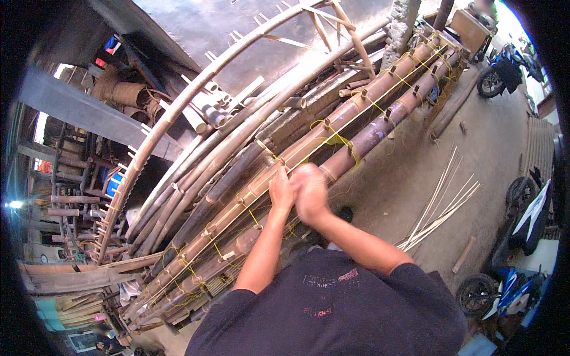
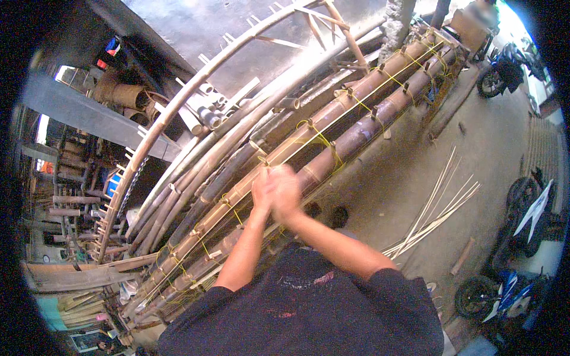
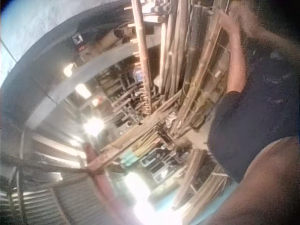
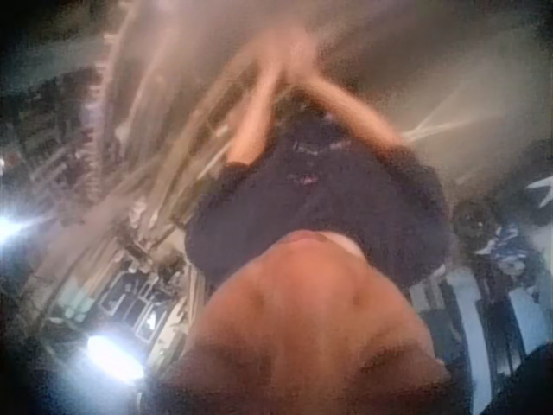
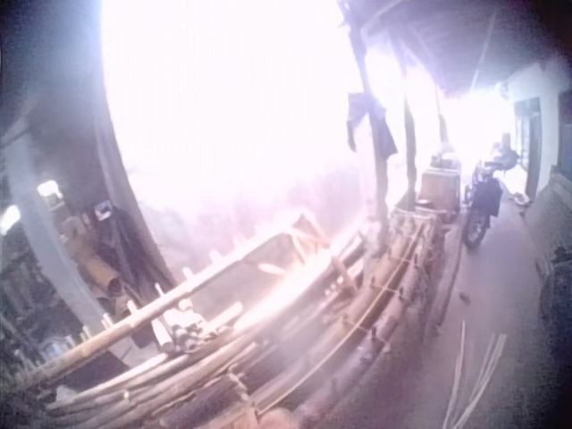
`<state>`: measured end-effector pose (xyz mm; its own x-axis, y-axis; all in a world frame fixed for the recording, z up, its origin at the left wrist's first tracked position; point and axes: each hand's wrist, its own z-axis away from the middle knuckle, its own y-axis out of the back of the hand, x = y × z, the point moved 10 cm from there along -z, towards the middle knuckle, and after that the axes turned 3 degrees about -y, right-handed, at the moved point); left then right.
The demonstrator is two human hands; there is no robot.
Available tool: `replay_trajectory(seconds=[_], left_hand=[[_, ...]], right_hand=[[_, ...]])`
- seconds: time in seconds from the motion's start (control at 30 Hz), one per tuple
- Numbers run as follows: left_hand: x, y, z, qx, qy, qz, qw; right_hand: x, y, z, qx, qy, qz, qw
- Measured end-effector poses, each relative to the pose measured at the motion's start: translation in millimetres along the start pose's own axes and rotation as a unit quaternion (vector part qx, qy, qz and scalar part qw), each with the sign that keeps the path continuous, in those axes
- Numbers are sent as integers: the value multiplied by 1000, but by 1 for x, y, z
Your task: The person repeatedly ties thin bamboo strips to a curved bamboo frame using yellow string. They wrap the string around the frame and strips, pull it tight, and tie knots to secure the strips in place. The person briefly picks up a red helmet and places it on the frame before resuming the tying task.
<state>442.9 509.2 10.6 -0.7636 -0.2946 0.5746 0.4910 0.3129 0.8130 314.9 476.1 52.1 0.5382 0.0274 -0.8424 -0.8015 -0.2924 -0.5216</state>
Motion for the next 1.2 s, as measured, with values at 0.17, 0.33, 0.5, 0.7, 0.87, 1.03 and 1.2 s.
replay_trajectory(seconds=[0.17, 0.33, 0.5, 0.7, 0.87, 1.03, 1.2], left_hand=[[-8, 4, -8, 99, -99, 95, 986], [-12, -2, -14, 35, 1, 56, 998], [-20, 10, 4, 111, -7, -7, 994], [21, 44, -25, 114, 2, 193, 974], [-7, 67, -112, 202, 11, 44, 978], [-90, 8, -117, 10, 71, -64, 995], [-101, 96, -40, 79, -9, -23, 997]], right_hand=[[31, -136, -33, -470, -58, 430, 769], [75, -77, -103, -443, -119, 460, 760], [0, -56, 14, -532, -93, 317, 780], [40, -5, 63, -509, -107, 409, 750], [26, 3, 64, -498, 39, 477, 723], [39, -19, 93, -468, 45, 569, 674], [120, -41, 204, -496, -331, 259, 759]])
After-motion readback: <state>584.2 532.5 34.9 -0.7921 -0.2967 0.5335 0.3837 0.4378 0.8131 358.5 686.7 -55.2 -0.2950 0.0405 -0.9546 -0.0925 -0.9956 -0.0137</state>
